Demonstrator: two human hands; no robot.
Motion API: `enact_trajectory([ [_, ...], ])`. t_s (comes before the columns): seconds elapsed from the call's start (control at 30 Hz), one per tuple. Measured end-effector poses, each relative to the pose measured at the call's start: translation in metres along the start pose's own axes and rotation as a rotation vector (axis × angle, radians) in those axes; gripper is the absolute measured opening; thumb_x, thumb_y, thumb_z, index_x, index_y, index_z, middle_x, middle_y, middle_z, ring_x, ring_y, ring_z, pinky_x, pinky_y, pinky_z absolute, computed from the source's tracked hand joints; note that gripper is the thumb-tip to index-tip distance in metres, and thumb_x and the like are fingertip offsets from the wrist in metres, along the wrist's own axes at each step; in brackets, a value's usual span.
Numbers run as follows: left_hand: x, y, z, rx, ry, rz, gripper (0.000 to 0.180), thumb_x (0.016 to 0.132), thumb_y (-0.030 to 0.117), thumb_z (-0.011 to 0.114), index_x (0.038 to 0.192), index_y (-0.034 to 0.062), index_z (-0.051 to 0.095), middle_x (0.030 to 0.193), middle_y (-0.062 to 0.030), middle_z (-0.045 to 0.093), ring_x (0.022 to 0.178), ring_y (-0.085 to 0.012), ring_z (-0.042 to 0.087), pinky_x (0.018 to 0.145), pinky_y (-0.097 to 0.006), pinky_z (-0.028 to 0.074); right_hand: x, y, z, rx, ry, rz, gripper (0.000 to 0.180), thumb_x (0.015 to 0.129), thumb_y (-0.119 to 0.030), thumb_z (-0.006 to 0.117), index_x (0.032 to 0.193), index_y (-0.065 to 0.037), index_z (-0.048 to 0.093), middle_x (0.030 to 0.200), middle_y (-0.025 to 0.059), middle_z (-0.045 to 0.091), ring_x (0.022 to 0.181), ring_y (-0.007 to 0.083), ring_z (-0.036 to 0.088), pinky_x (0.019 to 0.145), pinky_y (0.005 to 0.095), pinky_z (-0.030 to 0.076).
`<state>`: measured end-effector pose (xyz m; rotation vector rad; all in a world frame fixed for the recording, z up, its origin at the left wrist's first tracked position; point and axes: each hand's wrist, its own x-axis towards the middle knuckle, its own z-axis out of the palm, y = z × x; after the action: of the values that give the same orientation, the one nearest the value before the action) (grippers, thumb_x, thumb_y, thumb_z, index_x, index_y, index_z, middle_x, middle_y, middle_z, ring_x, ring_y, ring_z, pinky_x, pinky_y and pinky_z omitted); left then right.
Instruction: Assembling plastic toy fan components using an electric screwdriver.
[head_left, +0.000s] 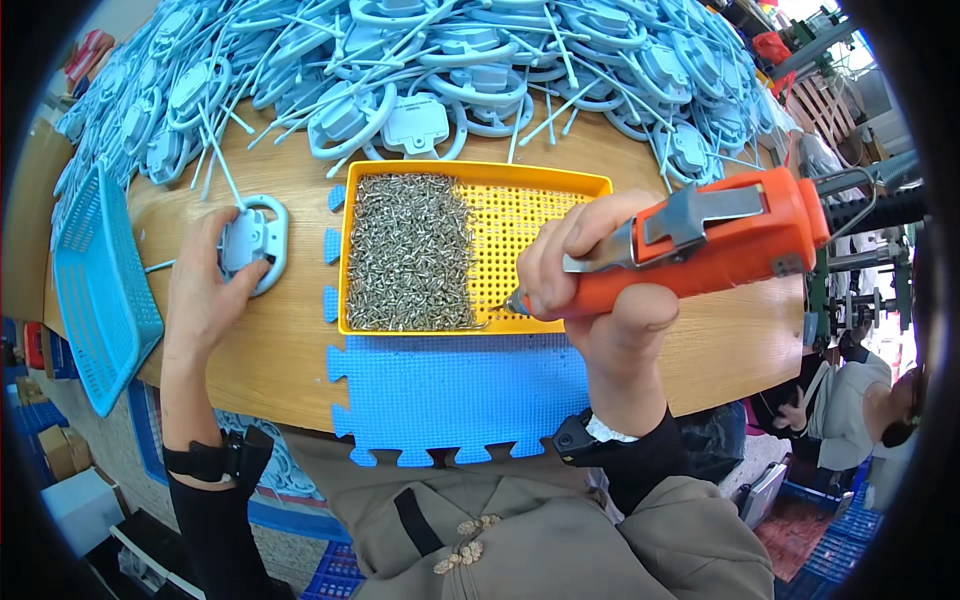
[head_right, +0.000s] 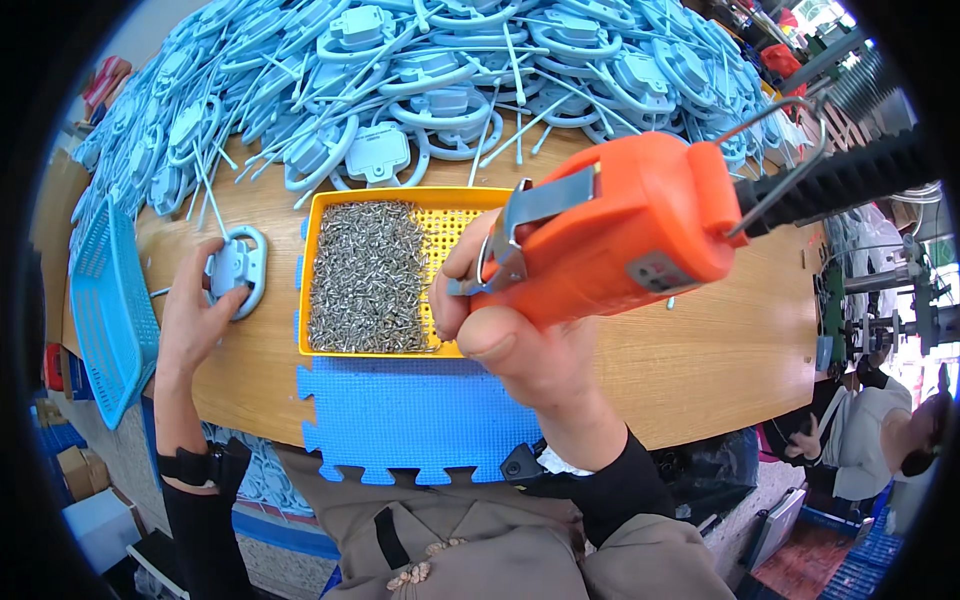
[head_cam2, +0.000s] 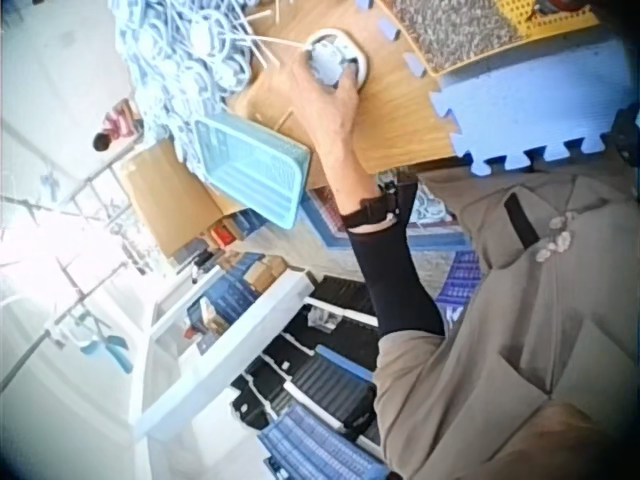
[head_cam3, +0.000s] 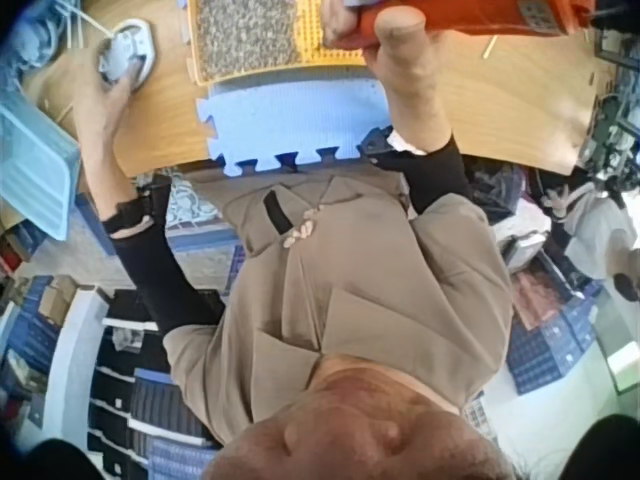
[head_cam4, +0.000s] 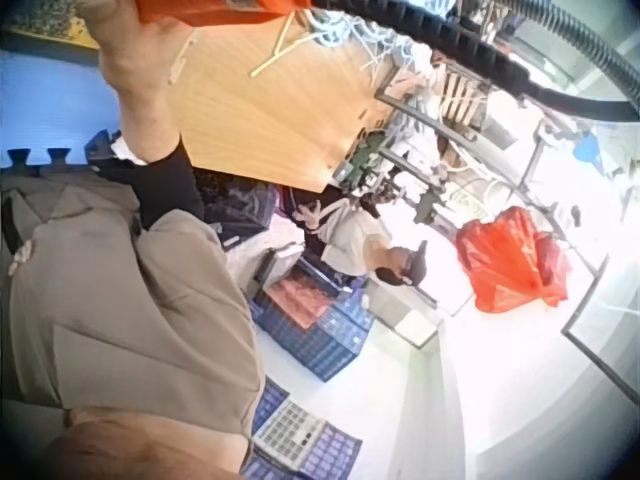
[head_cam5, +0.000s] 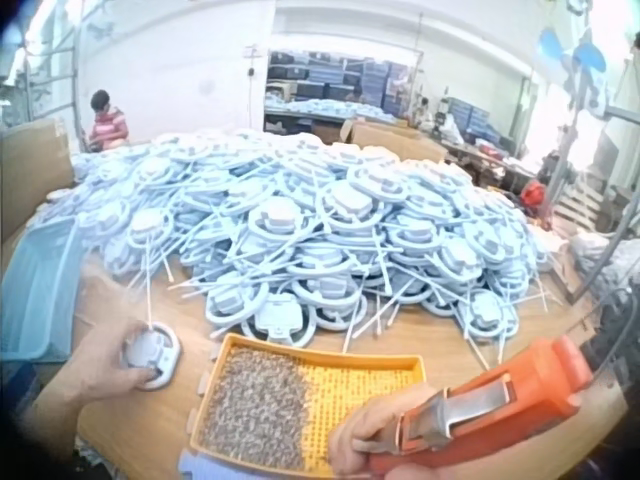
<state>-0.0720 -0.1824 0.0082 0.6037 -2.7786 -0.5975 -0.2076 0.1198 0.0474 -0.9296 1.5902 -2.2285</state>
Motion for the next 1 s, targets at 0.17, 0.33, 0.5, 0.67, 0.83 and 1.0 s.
enact_trajectory([
  [0.17, -0.018, 0.003, 0.001, 0.112, 0.03, 0.067, 0.061, 0.063, 0.007, 0.075, 0.12, 0.0023, 0.052, 0.108, -0.0128, 0.054, 0.101, -0.0287, 0.055, 0.088, -0.034, 0.043, -0.002, 0.002, 0.001, 0.059, -0.055, 0.012, 0.065, 0.075, -0.065, 0.063, 0.094, -0.005, 0.047, 0.062, 0.0049, 0.05, 0.054, 0.0162, 0.051, 0.045, 0.0278, 0.043],
  [0.33, -0.043, 0.015, -0.003, -0.005, 0.072, 0.09, 0.057, 0.059, 0.01, 0.078, 0.109, 0.001, 0.052, 0.111, -0.0148, 0.051, 0.103, -0.0337, 0.053, 0.086, -0.04, 0.044, -0.004, 0.005, 0.004, 0.065, -0.055, 0.014, 0.06, 0.078, -0.061, 0.064, 0.092, -0.005, 0.047, 0.063, 0.005, 0.051, 0.055, 0.0158, 0.051, 0.047, 0.0277, 0.043],
  [0.5, -0.091, 0.049, -0.013, -0.13, 0.124, 0.105, 0.058, 0.054, 0.013, 0.079, 0.104, 0.001, 0.051, 0.112, -0.0184, 0.051, 0.105, -0.0351, 0.051, 0.09, -0.041, 0.043, -0.005, -0.004, 0.003, 0.055, -0.056, -0.021, 0.061, 0.078, -0.061, 0.064, 0.094, -0.004, 0.048, 0.064, 0.0052, 0.051, 0.055, 0.0161, 0.051, 0.048, 0.0273, 0.042],
  [0.67, -0.129, 0.095, 0.007, -0.144, -0.002, 0.178, 0.064, 0.054, 0.027, 0.083, 0.106, 0.0041, 0.054, 0.111, -0.015, 0.052, 0.104, -0.0329, 0.048, 0.089, -0.042, 0.038, 0.005, -0.014, 0.008, 0.104, -0.086, -0.051, 0.064, 0.078, -0.063, 0.062, 0.096, -0.003, 0.049, 0.065, 0.0058, 0.052, 0.057, 0.0163, 0.052, 0.053, 0.0288, 0.043],
  [0.83, -0.108, 0.122, 0.014, -0.171, 0.046, 0.251, 0.06, 0.06, 0.031, 0.081, 0.108, 0.0046, 0.056, 0.103, -0.0118, 0.052, 0.098, -0.03, 0.048, 0.083, -0.041, 0.036, 0.022, -0.006, 0.028, 0.073, -0.063, -0.086, 0.06, 0.082, -0.06, 0.06, 0.096, -0.004, 0.049, 0.067, 0.0064, 0.053, 0.059, 0.0163, 0.053, 0.054, 0.0287, 0.044],
  [1.0, -0.02, 0.133, 0.031, -0.152, 0.112, 0.549, 0.027, 0.071, 0.021, 0.073, 0.095, 0.0097, 0.067, 0.09, -0.0044, 0.054, 0.092, -0.0245, 0.049, 0.081, -0.039, 0.034, 0.033, 0.005, 0.038, 0.085, -0.066, -0.111, 0.055, 0.083, -0.057, 0.061, 0.096, -0.005, 0.048, 0.067, 0.0055, 0.054, 0.061, 0.017, 0.055, 0.056, 0.0288, 0.046],
])
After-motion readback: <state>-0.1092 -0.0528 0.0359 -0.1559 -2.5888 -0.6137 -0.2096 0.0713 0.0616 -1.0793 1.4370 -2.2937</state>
